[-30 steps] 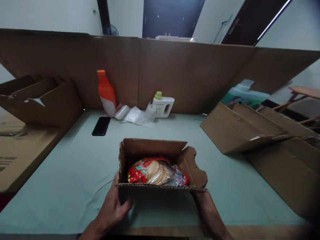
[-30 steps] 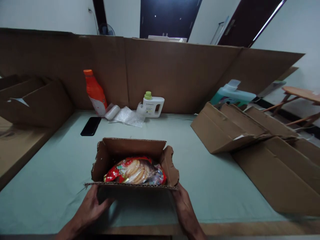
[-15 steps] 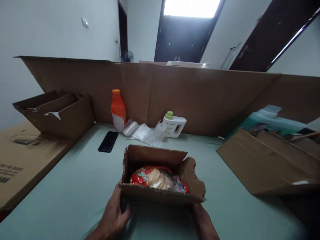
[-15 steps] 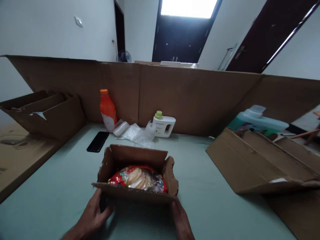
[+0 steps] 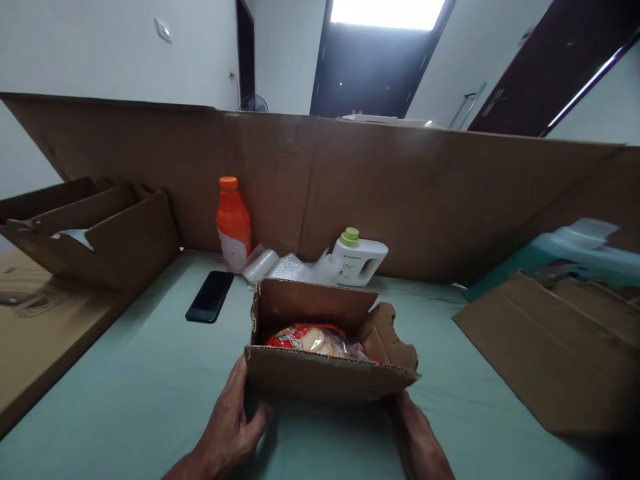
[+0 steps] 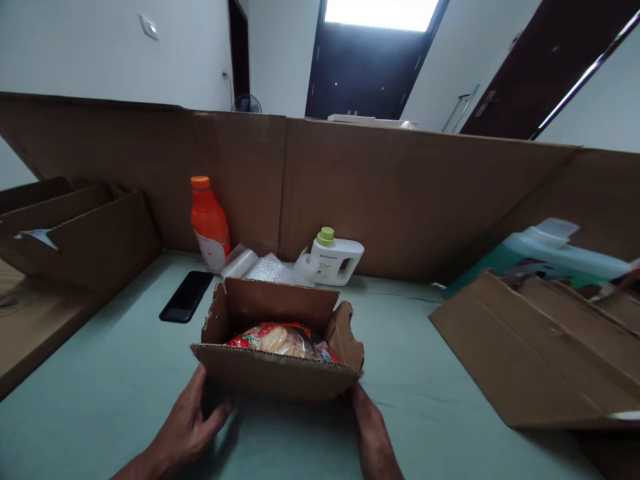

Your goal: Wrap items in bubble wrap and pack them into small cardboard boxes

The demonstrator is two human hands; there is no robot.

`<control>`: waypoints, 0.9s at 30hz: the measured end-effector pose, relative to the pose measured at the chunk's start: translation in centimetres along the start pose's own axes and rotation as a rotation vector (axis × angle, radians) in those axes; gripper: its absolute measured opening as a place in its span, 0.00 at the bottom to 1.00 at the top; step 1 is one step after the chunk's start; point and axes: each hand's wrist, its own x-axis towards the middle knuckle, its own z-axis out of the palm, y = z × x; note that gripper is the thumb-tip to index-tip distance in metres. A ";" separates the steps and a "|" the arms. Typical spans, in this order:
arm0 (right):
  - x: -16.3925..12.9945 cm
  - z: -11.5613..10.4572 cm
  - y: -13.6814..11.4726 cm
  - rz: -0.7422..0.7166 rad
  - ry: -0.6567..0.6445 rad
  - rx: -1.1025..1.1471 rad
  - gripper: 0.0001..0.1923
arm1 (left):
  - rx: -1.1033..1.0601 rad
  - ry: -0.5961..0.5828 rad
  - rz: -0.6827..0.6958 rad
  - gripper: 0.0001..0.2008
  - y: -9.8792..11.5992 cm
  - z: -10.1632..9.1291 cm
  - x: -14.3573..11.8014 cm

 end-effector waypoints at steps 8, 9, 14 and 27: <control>15.3 -0.3 -6.9 -0.503 -0.131 -0.495 0.20 | 0.016 0.007 0.009 0.36 -2.2 0.8 -1.1; 17.5 0.7 -7.3 -0.537 -0.163 -0.522 0.19 | 0.019 0.000 -0.004 0.36 -2.4 0.8 -1.2; 23.4 4.9 -8.4 -0.564 -0.217 -0.598 0.12 | 0.064 -0.043 -0.013 0.36 -3.3 0.7 -1.3; -4.9 -5.4 -3.8 -0.782 -0.028 -1.119 0.15 | -0.075 -0.009 -0.154 0.34 0.4 -1.0 0.3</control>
